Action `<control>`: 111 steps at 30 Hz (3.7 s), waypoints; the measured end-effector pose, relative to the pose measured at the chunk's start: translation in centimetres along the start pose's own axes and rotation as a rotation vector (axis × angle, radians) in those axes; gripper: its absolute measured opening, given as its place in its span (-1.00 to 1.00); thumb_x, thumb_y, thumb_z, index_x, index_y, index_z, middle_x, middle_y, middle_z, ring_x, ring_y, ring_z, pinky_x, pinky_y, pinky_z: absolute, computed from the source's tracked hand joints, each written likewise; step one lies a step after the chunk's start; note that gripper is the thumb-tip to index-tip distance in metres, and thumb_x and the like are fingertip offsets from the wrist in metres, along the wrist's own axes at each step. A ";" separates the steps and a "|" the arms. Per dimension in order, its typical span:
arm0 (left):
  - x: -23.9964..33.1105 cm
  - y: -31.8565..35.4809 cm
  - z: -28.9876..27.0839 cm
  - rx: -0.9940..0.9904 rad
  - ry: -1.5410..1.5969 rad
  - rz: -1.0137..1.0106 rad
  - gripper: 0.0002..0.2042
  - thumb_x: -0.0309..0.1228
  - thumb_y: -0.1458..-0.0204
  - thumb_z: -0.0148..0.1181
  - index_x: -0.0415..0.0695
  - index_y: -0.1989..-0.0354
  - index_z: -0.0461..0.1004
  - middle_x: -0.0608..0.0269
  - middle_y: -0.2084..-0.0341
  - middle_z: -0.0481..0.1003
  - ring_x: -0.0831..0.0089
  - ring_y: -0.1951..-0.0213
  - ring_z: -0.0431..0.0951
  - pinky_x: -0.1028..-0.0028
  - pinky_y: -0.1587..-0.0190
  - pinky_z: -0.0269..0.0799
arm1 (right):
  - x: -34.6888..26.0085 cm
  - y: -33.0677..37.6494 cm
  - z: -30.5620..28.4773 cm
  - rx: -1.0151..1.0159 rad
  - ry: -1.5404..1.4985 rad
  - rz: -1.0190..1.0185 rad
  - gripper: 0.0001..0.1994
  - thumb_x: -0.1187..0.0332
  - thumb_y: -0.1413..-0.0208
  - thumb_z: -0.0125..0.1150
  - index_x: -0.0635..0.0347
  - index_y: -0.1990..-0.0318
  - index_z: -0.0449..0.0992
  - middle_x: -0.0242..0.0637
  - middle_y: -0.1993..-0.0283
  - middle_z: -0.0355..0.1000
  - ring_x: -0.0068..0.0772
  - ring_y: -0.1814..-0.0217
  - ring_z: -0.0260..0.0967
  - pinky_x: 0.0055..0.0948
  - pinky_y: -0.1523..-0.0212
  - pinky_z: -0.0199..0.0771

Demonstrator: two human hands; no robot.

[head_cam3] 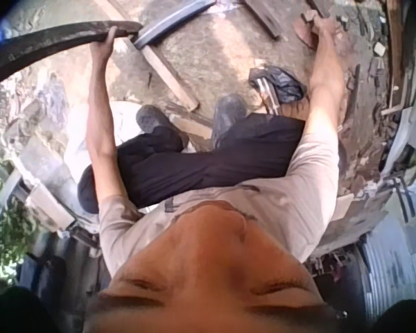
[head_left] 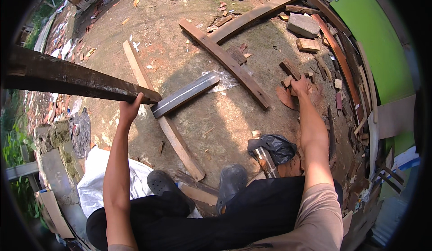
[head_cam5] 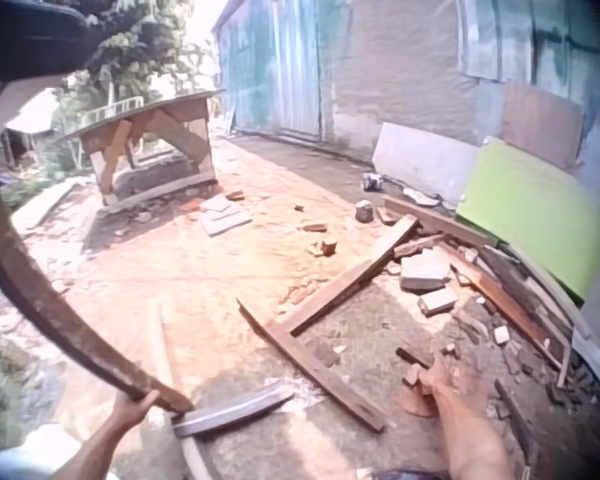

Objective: The person assembles a metal frame by positioning a vertical metal bar and a horizontal metal bar on wooden supports. They use a hammer to drive nails into the metal bars to secure them together. The person repeatedly adjusts the bars and hammers nails to complete the assembly.

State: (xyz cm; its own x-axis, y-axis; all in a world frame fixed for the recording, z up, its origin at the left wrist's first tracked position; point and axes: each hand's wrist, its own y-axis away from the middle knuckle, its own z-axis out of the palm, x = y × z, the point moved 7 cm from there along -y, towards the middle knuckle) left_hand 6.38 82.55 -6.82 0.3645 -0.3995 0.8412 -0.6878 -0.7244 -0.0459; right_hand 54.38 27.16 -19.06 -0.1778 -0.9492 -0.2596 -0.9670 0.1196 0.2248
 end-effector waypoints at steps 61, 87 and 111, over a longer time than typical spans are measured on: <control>1.2 -1.3 1.6 -0.121 -0.112 0.008 -0.65 -0.26 0.08 0.36 -0.18 0.22 0.39 0.05 0.41 0.51 0.13 0.30 0.57 0.22 0.23 0.47 | -20.8 24.0 11.9 -0.535 0.034 -0.641 0.10 0.08 0.21 0.41 -0.07 -0.51 -0.12 0.50 -0.35 -0.03 0.40 -0.36 0.15 -0.06 -0.38 0.21; 1.3 -1.3 1.0 -0.041 -0.214 0.083 -0.70 -0.26 0.04 0.31 -0.26 0.31 0.47 0.02 0.45 0.56 0.21 0.34 0.61 0.26 0.26 0.49 | -23.1 22.1 10.5 -0.396 -0.128 -0.814 -0.30 0.29 0.17 0.39 0.01 -0.23 0.30 0.03 -0.18 0.25 0.13 -0.28 0.24 -0.07 -0.25 0.31; 2.2 -1.2 1.2 -0.138 -0.157 -0.017 -0.15 -0.21 0.09 0.40 -0.15 -0.35 0.03 -0.17 0.01 0.48 -0.04 0.03 0.57 0.16 0.00 0.50 | -24.1 22.6 8.2 -0.148 -0.133 -0.774 -0.57 0.02 -0.15 0.18 0.32 0.34 0.57 0.12 0.12 0.47 0.14 0.03 0.43 -0.06 -0.04 0.42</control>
State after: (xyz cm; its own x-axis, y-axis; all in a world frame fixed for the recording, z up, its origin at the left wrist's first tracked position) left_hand 8.78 81.87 -5.54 0.4628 -0.4779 0.7466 -0.7564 -0.6521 0.0515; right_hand 35.32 55.06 -15.40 0.5049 -0.7030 -0.5008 -0.7923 -0.6077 0.0545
